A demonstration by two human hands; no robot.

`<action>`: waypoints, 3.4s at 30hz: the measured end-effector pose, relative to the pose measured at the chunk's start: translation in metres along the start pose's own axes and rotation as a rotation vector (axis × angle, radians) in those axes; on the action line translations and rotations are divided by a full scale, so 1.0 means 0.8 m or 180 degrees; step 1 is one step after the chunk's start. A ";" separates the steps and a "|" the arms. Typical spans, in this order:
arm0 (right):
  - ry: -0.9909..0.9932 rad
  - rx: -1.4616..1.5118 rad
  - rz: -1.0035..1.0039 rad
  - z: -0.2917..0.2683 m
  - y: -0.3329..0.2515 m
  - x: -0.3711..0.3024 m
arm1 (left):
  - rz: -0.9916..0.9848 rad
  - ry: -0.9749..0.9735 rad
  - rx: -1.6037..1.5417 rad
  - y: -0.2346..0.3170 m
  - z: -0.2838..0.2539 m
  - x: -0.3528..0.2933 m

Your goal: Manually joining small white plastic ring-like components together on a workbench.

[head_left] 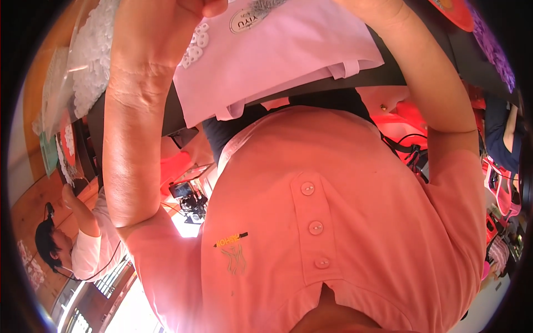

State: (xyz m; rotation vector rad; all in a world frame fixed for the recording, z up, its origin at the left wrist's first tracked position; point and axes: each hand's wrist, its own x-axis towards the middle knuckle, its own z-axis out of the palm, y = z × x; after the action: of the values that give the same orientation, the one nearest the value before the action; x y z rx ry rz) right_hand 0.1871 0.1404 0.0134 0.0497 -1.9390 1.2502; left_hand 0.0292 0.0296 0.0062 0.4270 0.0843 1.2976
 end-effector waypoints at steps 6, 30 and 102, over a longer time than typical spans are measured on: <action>0.0111 -0.0206 0.0178 0.005 -0.006 0.003 | -0.0153 0.0451 -0.0395 0.001 0.014 -0.009; -0.0280 0.0395 0.1244 0.021 0.000 -0.007 | 0.2130 0.3851 0.6632 -0.007 -0.025 -0.165; 0.0337 0.0179 0.0665 0.061 0.007 0.011 | 0.2150 0.2215 0.2817 -0.016 0.011 -0.044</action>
State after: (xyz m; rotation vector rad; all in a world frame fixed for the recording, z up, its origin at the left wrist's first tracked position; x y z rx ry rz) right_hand 0.1494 0.1084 0.0057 -0.1913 -1.8536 1.4141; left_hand 0.0338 -0.0082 0.0034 0.7666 1.2181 2.0013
